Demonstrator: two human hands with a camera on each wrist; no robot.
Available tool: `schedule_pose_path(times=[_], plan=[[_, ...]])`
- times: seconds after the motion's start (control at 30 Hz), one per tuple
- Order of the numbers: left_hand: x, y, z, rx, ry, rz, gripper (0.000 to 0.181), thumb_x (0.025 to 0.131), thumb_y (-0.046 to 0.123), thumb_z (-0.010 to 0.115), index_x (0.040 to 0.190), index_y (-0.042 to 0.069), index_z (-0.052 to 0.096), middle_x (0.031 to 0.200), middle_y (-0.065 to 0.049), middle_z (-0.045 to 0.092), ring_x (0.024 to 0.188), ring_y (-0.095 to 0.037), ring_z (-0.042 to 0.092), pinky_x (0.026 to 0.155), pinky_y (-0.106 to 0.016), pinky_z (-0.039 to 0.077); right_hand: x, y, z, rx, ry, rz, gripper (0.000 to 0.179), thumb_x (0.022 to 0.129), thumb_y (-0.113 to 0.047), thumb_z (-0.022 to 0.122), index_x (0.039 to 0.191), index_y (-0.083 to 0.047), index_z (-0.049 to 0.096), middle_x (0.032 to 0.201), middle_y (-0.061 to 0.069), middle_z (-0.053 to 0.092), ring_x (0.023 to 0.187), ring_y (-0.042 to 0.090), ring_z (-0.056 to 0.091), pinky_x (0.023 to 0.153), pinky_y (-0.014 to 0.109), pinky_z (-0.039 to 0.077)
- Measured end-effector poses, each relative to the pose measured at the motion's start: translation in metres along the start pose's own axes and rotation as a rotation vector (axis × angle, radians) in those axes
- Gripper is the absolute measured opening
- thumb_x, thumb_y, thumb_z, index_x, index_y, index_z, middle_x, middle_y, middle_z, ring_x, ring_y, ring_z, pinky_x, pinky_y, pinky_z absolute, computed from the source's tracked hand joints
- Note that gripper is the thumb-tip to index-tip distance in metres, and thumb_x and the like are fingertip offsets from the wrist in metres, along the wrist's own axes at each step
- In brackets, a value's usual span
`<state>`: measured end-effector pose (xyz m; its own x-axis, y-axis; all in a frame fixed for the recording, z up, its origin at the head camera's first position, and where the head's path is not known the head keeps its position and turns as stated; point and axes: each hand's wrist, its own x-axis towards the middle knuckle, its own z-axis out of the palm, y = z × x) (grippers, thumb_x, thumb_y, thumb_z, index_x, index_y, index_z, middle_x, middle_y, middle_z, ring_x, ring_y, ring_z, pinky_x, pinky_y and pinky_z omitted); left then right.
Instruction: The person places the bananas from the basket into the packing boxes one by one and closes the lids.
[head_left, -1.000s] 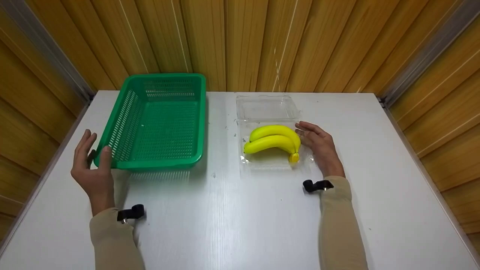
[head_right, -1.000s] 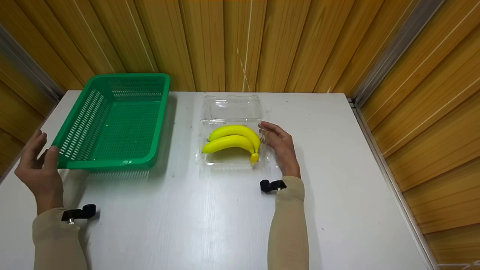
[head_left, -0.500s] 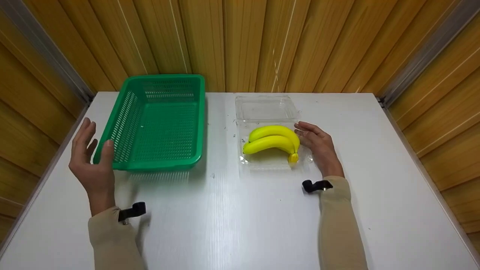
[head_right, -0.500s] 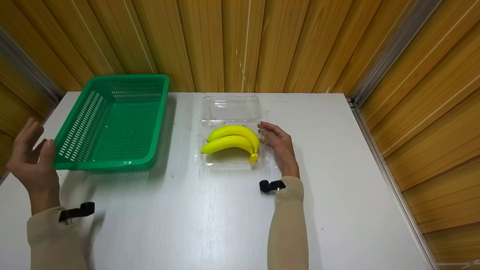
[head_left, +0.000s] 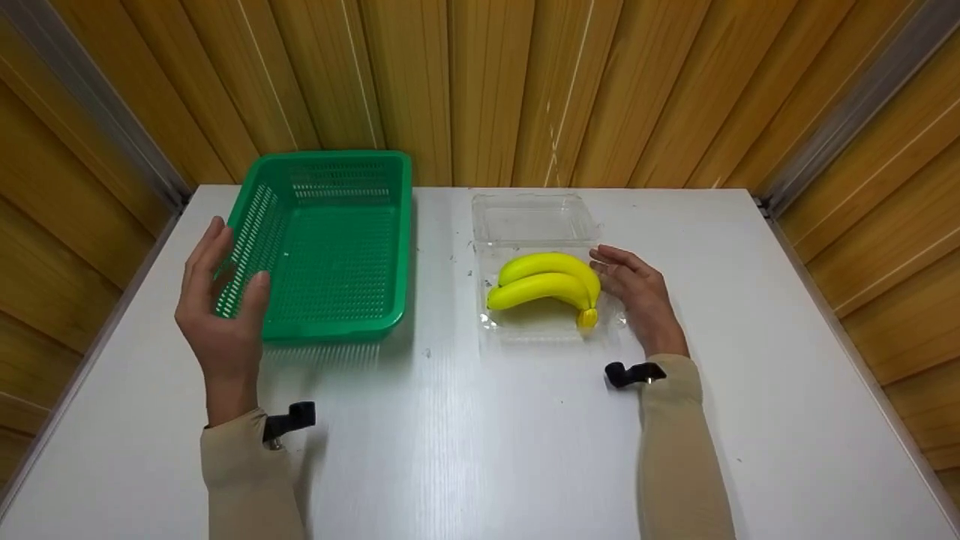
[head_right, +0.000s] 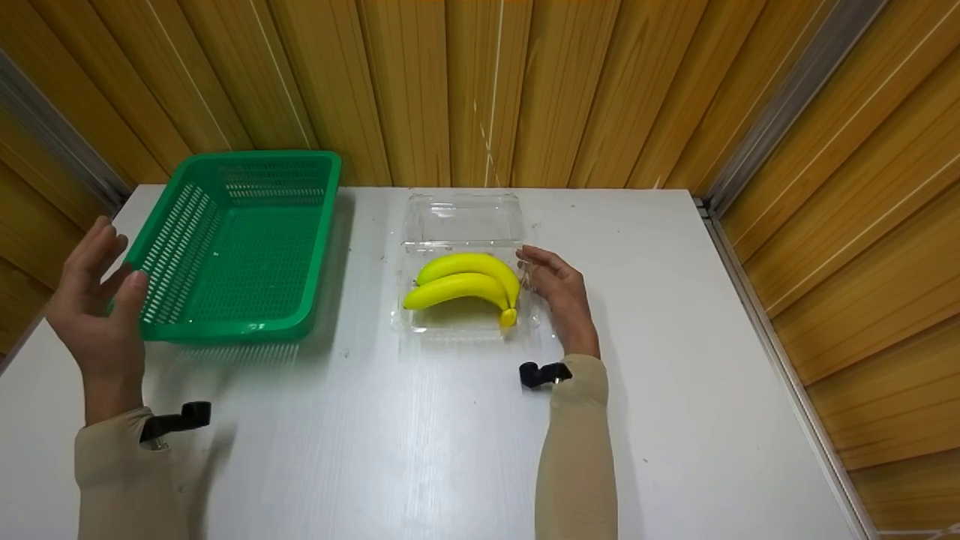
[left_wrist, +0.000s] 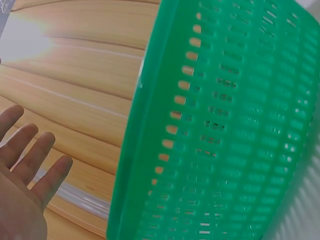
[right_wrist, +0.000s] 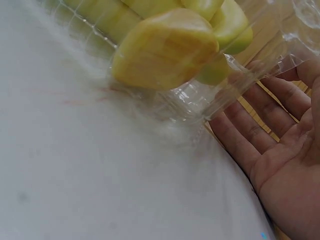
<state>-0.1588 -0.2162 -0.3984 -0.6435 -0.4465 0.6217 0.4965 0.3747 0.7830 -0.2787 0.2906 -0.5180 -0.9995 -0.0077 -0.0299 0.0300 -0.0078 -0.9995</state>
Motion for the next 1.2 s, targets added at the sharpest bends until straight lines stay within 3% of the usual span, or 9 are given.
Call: schedule_pose_path(times=[0.07, 0.23, 0.37, 0.6, 1.2], plan=[[-0.001, 0.001, 0.004, -0.004, -0.016, 0.017, 0.054, 0.093, 0.011, 0.068, 0.145, -0.001, 0.063, 0.155, -0.011, 0.057, 0.142, -0.023, 0.053, 0.112, -0.034, 0.048, -0.001, 0.000, 0.000, -0.006, 0.002, -0.001, 0.038, 0.108, -0.021, 0.059, 0.145, -0.019, 0.066, 0.149, 0.001, 0.062, 0.139, 0.019, 0.056, 0.112, 0.031, 0.047], [0.000, -0.016, 0.010, -0.008, -0.047, 0.059, 0.057, 0.090, 0.006, 0.071, 0.145, 0.000, 0.062, 0.155, -0.010, 0.057, 0.140, -0.024, 0.056, 0.111, -0.035, 0.050, -0.001, -0.001, 0.000, 0.033, -0.005, -0.005, 0.040, 0.109, -0.016, 0.058, 0.148, -0.013, 0.063, 0.150, 0.005, 0.060, 0.140, 0.023, 0.055, 0.113, 0.033, 0.046], [-0.001, -0.021, 0.016, -0.024, -0.072, 0.074, 0.058, 0.089, 0.006, 0.074, 0.146, 0.002, 0.062, 0.156, -0.008, 0.056, 0.140, -0.024, 0.055, 0.111, -0.037, 0.050, 0.000, -0.001, -0.001, 0.044, -0.005, 0.001, 0.040, 0.109, -0.015, 0.057, 0.148, -0.012, 0.062, 0.151, 0.006, 0.060, 0.140, 0.023, 0.055, 0.114, 0.034, 0.046], [-0.003, -0.020, 0.030, -0.055, -0.113, 0.083, 0.060, 0.089, 0.006, 0.075, 0.147, 0.004, 0.062, 0.157, -0.006, 0.055, 0.141, -0.024, 0.054, 0.109, -0.036, 0.051, 0.000, -0.001, 0.000, 0.055, 0.002, 0.004, 0.040, 0.109, -0.015, 0.056, 0.149, -0.011, 0.061, 0.151, 0.006, 0.060, 0.140, 0.023, 0.055, 0.113, 0.033, 0.047], [-0.010, -0.014, 0.066, -0.162, -0.121, 0.069, 0.057, 0.092, 0.009, 0.073, 0.147, 0.001, 0.061, 0.155, -0.007, 0.057, 0.138, -0.025, 0.057, 0.109, -0.042, 0.051, 0.001, 0.000, 0.001, 0.059, 0.006, 0.005, 0.040, 0.108, -0.016, 0.059, 0.147, -0.013, 0.064, 0.150, 0.006, 0.061, 0.140, 0.023, 0.055, 0.113, 0.033, 0.046]])
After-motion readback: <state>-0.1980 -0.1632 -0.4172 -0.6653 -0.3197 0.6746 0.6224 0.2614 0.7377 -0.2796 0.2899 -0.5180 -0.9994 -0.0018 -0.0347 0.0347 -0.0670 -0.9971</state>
